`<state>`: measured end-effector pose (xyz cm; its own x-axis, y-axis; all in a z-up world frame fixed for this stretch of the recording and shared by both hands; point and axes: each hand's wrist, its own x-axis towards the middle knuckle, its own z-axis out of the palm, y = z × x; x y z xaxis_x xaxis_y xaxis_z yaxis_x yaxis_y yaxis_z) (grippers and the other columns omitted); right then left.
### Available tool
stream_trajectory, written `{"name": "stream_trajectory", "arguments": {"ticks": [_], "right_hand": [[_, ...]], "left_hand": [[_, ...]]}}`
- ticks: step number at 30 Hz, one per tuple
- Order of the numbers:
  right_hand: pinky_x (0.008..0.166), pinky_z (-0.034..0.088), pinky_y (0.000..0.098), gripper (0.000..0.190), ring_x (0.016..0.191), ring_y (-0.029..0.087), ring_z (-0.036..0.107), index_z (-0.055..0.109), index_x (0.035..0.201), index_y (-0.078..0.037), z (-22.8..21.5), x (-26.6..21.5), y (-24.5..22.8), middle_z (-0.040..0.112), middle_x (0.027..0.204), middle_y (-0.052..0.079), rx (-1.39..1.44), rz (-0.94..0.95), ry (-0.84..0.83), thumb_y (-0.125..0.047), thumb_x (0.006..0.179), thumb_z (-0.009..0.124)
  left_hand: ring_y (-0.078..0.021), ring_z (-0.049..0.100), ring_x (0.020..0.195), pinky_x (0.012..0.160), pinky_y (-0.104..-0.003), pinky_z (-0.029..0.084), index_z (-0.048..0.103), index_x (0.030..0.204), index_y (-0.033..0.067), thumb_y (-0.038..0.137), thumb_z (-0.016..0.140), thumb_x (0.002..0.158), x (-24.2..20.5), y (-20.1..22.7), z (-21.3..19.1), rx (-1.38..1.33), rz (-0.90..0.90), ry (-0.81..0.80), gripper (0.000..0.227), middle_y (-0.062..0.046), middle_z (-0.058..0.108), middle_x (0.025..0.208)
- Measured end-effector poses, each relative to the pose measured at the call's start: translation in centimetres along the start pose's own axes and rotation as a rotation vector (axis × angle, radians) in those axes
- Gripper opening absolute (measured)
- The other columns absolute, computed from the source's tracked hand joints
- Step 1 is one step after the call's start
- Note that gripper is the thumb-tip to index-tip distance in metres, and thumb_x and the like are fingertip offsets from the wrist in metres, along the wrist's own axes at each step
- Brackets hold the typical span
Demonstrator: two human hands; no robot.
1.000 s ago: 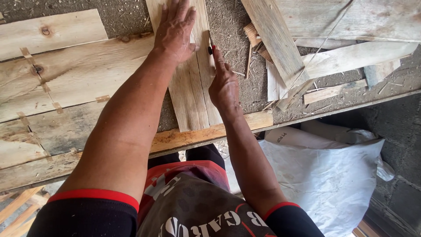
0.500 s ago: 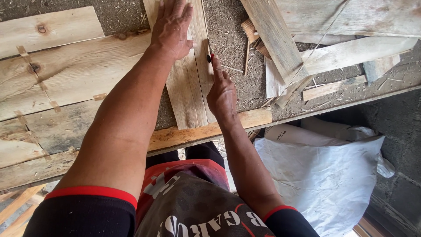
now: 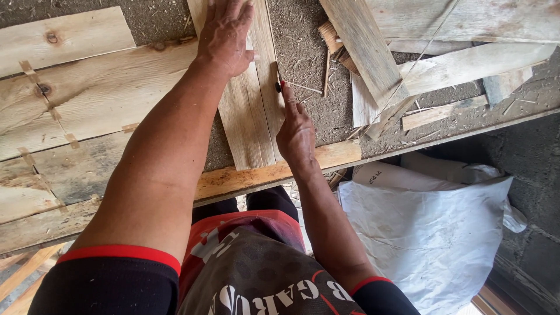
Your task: Apply adhesive to thin wood strips and piece them together on a surface.
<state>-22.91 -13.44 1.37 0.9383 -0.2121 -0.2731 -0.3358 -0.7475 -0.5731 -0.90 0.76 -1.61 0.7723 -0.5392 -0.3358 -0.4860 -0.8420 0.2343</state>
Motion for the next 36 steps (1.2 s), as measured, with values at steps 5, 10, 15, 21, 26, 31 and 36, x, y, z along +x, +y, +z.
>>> {"name": "stream_trajectory", "arguments": {"ticks": [5, 10, 15, 21, 26, 31, 36], "right_hand": [[0.048, 0.059, 0.0348, 0.086, 0.065, 0.023, 0.072, 0.024, 0.166, -0.023, 1.7, -0.3, 2.1, 0.071, 0.121, 0.024, -0.014, -0.023, 0.014, 0.012, 0.091, 0.047], [0.04, 0.055, 0.0328, 0.085, 0.055, 0.019, 0.066, 0.023, 0.164, -0.021, 0.2, -0.8, 0.3, 0.071, 0.118, 0.025, -0.048, 0.026, -0.038, 0.011, 0.09, 0.047], [0.036, 0.052, 0.0351, 0.079, 0.055, 0.023, 0.067, 0.027, 0.163, -0.022, 0.3, -2.8, 0.5, 0.069, 0.121, 0.028, 0.005, -0.001, 0.007, 0.013, 0.094, 0.045], [0.064, 0.059, 0.053, 0.08, 0.08, 0.044, 0.073, 0.036, 0.161, -0.017, -1.5, -3.6, -0.3, 0.07, 0.111, 0.032, 0.04, -0.022, 0.014, 0.012, 0.087, 0.048], [0.076, 0.061, 0.0529, 0.071, 0.093, 0.047, 0.072, 0.041, 0.158, -0.012, -1.9, -3.1, 0.2, 0.073, 0.114, 0.03, 0.042, -0.161, 0.109, 0.01, 0.091, 0.049], [0.073, 0.062, 0.052, 0.07, 0.088, 0.042, 0.075, 0.042, 0.157, -0.012, -3.3, -3.0, -1.4, 0.072, 0.112, 0.03, 0.092, -0.043, 0.021, 0.009, 0.091, 0.046], [0.062, 0.065, 0.0468, 0.07, 0.09, 0.036, 0.075, 0.038, 0.158, -0.012, -2.7, -3.0, -1.3, 0.069, 0.117, 0.029, 0.201, 0.072, -0.059, 0.011, 0.091, 0.037]], "left_hand": [[-0.0379, 0.004, 0.16, 0.132, -0.046, 0.005, 0.01, 0.17, 0.0098, 0.043, 0.082, 0.089, -0.1, 0.3, -0.5, -0.076, -0.044, -0.055, 0.113, -0.016, 0.0, 0.174], [-0.0353, 0.001, 0.16, 0.131, -0.046, 0.005, 0.008, 0.17, 0.011, 0.043, 0.082, 0.089, 0.0, -0.1, 0.0, -0.032, -0.003, -0.018, 0.114, -0.016, -0.002, 0.175], [-0.0355, 0.0, 0.16, 0.13, -0.047, 0.004, 0.008, 0.169, 0.012, 0.048, 0.077, 0.091, -0.1, 0.3, -0.6, -0.02, -0.024, -0.041, 0.11, -0.016, -0.003, 0.173], [-0.0335, -0.001, 0.159, 0.129, -0.045, 0.002, 0.012, 0.169, 0.0128, 0.045, 0.076, 0.09, -0.2, 0.4, -0.6, -0.007, -0.042, -0.062, 0.106, -0.016, -0.004, 0.173], [-0.0327, 0.005, 0.16, 0.131, -0.046, 0.002, 0.027, 0.167, 0.0146, 0.043, 0.082, 0.087, -1.8, 1.0, -1.9, -0.115, 0.017, 0.062, 0.101, -0.015, 0.005, 0.173], [-0.0368, 0.019, 0.161, 0.132, -0.05, 0.013, 0.042, 0.167, 0.0132, 0.036, 0.088, 0.096, -6.7, 1.0, 0.9, -0.184, 0.11, 0.466, 0.088, -0.02, 0.013, 0.174], [-0.0227, 0.063, 0.096, 0.078, -0.032, 0.058, 0.061, 0.12, 0.0059, 0.014, 0.076, 0.099, -15.8, 3.9, 3.5, -0.558, -0.582, 0.585, 0.027, -0.01, 0.064, 0.108]]}}
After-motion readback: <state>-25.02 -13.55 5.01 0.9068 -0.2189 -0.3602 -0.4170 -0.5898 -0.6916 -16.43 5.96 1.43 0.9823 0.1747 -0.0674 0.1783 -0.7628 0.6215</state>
